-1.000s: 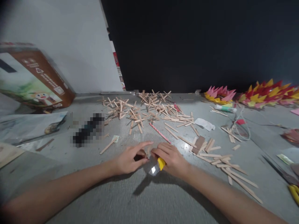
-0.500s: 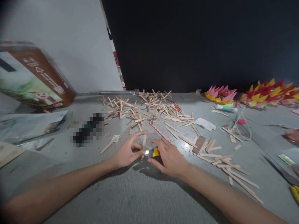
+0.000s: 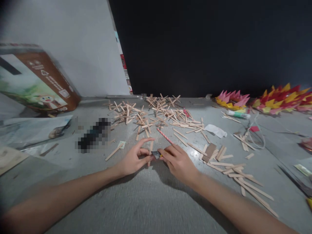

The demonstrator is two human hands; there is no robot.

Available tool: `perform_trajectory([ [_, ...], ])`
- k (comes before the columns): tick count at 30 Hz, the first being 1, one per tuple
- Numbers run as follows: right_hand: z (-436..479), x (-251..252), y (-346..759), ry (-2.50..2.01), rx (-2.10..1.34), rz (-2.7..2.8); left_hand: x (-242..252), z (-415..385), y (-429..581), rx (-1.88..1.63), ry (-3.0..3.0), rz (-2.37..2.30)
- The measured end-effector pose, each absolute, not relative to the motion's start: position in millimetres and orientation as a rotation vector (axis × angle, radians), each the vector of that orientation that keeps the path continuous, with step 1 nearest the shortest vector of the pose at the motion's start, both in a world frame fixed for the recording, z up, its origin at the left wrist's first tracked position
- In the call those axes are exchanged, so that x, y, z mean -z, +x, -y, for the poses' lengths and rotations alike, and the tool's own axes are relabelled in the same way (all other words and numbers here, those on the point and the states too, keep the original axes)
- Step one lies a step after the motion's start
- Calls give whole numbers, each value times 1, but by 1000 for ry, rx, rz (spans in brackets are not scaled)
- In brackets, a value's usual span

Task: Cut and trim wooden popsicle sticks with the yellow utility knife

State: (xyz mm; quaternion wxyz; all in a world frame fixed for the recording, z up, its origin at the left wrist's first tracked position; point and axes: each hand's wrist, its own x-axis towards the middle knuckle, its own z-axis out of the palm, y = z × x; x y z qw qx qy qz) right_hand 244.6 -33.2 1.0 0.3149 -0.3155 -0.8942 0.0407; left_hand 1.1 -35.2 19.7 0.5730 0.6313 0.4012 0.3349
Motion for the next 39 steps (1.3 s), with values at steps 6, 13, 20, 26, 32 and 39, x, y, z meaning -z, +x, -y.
perform_trajectory([
  [6,33,1,246,-841,-109,2365,-20,35,2,-778,1481,-937],
  [13,34,0,245,-853,-84,2354,-17,36,1,-819,1492,-917],
  [20,33,-1,246,-857,-116,2358,-13,35,0,-798,1457,-908],
  [26,34,-3,245,-834,-126,2390,-8,33,0,-728,1437,-867],
  [32,33,-2,244,-813,-162,2376,-4,32,1,-759,1400,-803],
  [39,31,0,245,-805,-186,2359,-1,33,1,-776,1404,-799],
])
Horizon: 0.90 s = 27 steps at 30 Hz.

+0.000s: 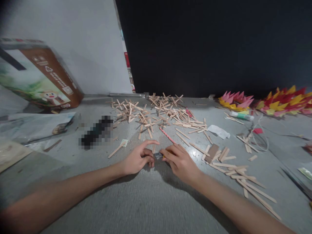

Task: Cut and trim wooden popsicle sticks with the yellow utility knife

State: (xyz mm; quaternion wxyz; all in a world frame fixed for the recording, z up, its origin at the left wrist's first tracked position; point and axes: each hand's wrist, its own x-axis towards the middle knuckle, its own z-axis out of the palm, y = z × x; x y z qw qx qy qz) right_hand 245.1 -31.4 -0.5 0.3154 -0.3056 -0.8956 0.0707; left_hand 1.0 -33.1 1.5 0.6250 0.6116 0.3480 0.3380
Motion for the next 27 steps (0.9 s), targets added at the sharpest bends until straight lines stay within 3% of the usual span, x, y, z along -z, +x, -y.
perform_trajectory([
  [27,32,0,244,-771,-235,2328,-8,35,-2,-807,1450,-781],
])
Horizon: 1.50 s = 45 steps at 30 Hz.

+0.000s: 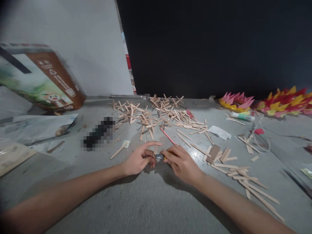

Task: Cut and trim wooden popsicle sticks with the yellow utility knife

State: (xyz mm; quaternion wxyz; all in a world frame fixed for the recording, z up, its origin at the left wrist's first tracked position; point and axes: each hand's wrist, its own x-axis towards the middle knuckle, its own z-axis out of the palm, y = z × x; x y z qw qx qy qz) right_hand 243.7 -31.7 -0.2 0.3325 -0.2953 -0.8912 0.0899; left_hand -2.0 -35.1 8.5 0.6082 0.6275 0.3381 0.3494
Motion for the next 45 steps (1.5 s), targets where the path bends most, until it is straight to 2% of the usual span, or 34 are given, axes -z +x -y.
perform_trajectory([
  [11,33,2,243,-749,-234,2353,0,32,-4,-741,1574,-783],
  [19,31,3,242,-778,-242,2372,-4,33,-1,-786,1445,-818],
  [28,28,6,242,-911,-180,2347,-4,28,14,-790,1583,-1047],
  [39,50,-22,239,-1126,-383,2413,2,67,29,-1050,1611,-1386],
  [45,75,-13,246,-1215,-407,2220,6,68,29,-1138,1647,-1470],
])
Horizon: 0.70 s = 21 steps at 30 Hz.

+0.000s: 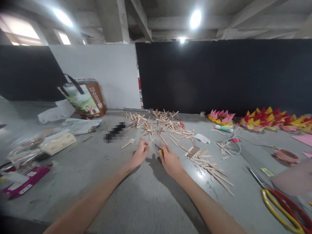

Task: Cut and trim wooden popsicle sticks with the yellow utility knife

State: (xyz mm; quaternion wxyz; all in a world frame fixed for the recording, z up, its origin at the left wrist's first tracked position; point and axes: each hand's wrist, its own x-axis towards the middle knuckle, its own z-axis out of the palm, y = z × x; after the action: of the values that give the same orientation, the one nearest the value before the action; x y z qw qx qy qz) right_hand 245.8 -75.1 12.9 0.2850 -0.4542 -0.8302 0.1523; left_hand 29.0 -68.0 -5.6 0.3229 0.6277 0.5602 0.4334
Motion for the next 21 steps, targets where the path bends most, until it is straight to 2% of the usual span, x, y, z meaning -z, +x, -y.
perform_trajectory([
  [9,61,20,254,-1041,-499,1845,11,68,12,-1106,1730,-1486],
  [18,78,7,246,-1229,-561,1967,15,68,18,-1084,1801,-1439],
  [21,79,9,244,-1133,-530,1968,12,69,19,-1074,1810,-1420],
])
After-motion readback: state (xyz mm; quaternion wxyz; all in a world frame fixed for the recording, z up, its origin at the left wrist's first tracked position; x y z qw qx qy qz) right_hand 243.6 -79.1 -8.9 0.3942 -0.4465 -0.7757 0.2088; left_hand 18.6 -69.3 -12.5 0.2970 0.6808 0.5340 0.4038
